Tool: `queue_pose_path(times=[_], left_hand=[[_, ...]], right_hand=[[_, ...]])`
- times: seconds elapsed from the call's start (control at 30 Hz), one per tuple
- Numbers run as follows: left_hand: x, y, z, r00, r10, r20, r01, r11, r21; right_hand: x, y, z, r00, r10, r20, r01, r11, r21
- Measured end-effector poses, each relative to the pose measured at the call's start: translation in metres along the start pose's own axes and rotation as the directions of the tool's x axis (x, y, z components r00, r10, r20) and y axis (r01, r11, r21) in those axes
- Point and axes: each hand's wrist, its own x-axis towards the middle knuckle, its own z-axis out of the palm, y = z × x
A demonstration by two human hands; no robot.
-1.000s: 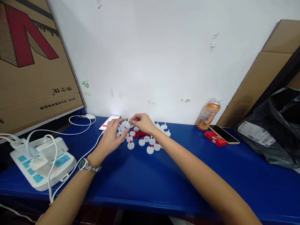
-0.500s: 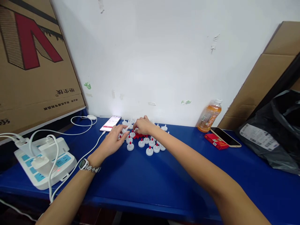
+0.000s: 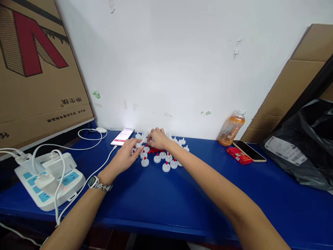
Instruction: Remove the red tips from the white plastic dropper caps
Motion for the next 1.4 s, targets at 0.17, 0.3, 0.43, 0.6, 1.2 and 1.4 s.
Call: queue_pose_path(times=[0.17, 0.3, 0.43, 0.6, 1.2, 1.4], left_hand=[[-0.001, 0.009, 0.002, 1.0, 0.027, -0.001, -0.027, 0.997, -0.074], [-0.004, 0.019, 0.006, 0.998, 0.054, 0.022, -0.051, 0.994, -0.1], [-0.007, 0.027, 0.009, 0.993, 0.106, 0.052, -0.1, 0.989, -0.105], [-0.01, 0.031, 0.01, 0.988, 0.142, 0.061, -0.134, 0.983, -0.123], [-0.011, 0.033, 0.014, 0.992, 0.122, 0.032, -0.113, 0.971, -0.209], [-0.011, 0.035, 0.016, 0.989, 0.15, 0.015, -0.143, 0.966, -0.215]], right_hand=[[-0.038, -0.01, -0.009, 0.974, 0.188, -0.129, -0.071, 0.787, 0.613], [-0.069, -0.022, -0.007, 0.939, 0.317, -0.134, -0.061, 0.538, 0.841], [-0.08, -0.031, -0.004, 0.925, 0.37, -0.084, -0.052, 0.344, 0.938], [-0.08, -0.042, -0.003, 0.92, 0.381, -0.092, -0.039, 0.321, 0.946], [-0.077, -0.047, -0.005, 0.888, 0.433, -0.153, -0.018, 0.365, 0.931], [-0.078, -0.047, -0.011, 0.925, 0.355, -0.136, -0.012, 0.386, 0.922]])
